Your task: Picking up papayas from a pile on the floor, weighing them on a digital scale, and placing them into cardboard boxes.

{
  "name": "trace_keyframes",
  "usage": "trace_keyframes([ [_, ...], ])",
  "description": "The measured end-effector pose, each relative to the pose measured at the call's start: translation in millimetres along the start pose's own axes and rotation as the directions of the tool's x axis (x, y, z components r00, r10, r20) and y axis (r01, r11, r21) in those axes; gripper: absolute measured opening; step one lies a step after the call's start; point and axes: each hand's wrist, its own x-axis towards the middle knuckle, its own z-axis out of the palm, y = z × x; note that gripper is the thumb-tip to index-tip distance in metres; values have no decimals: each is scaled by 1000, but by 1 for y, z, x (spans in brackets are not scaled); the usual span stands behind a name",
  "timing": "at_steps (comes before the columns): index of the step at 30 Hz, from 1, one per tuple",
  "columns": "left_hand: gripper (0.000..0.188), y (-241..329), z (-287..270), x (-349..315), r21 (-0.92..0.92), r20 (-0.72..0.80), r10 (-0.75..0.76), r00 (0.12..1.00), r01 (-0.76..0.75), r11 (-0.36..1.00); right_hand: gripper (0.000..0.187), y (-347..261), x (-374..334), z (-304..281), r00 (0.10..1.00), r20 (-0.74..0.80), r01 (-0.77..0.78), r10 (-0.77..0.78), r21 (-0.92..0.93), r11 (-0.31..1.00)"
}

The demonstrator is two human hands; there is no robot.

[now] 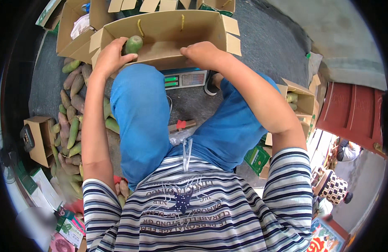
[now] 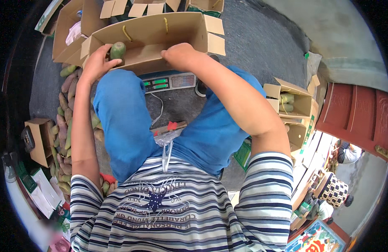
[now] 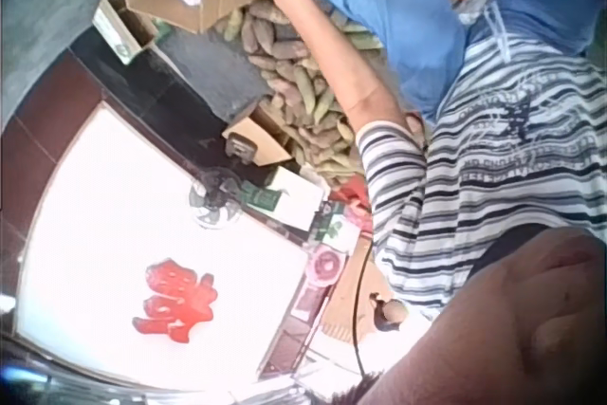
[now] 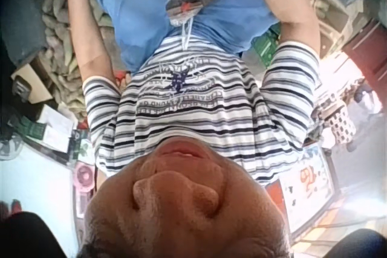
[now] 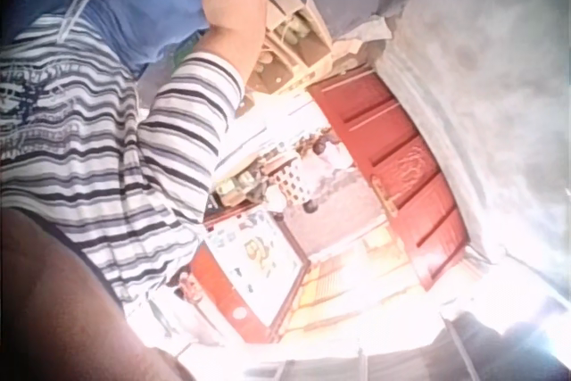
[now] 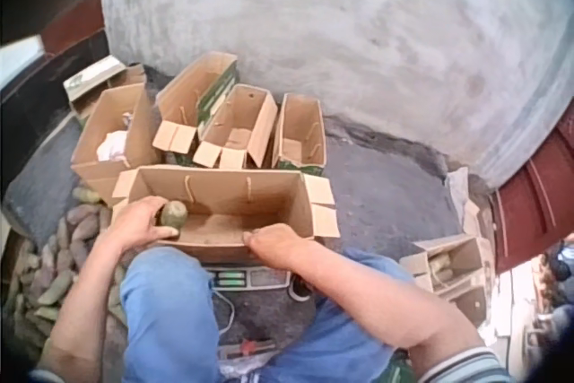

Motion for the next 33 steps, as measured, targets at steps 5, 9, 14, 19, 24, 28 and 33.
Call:
trace_keyframes([
  [5,44,10,-3,-6,-347,-206,39,978,-110,932,23,-2,0,-6,997,72,-10,11,-19,1000],
  [9,31,0,-1,-57,-340,-489,-34,872,-155,928,25,-3,4,-5,997,80,-6,8,-25,1000],
  [14,18,-29,35,-151,-278,-640,-188,745,4,961,28,3,0,-3,1000,24,-9,9,-21,1000],
  [19,26,-64,109,-240,-275,-170,-478,862,425,863,27,8,-2,-8,997,75,37,-32,-69,997],
  [24,32,-78,150,-282,-48,295,-461,837,495,867,25,6,-6,-9,997,66,27,-26,-1,1000],
  [28,31,-84,162,-280,-86,432,-463,774,547,833,26,0,-2,-11,994,113,14,-14,-4,1000],
  [33,31,-98,170,-268,-83,402,-422,813,491,867,27,0,-6,-13,993,122,8,-8,7,1000],
])
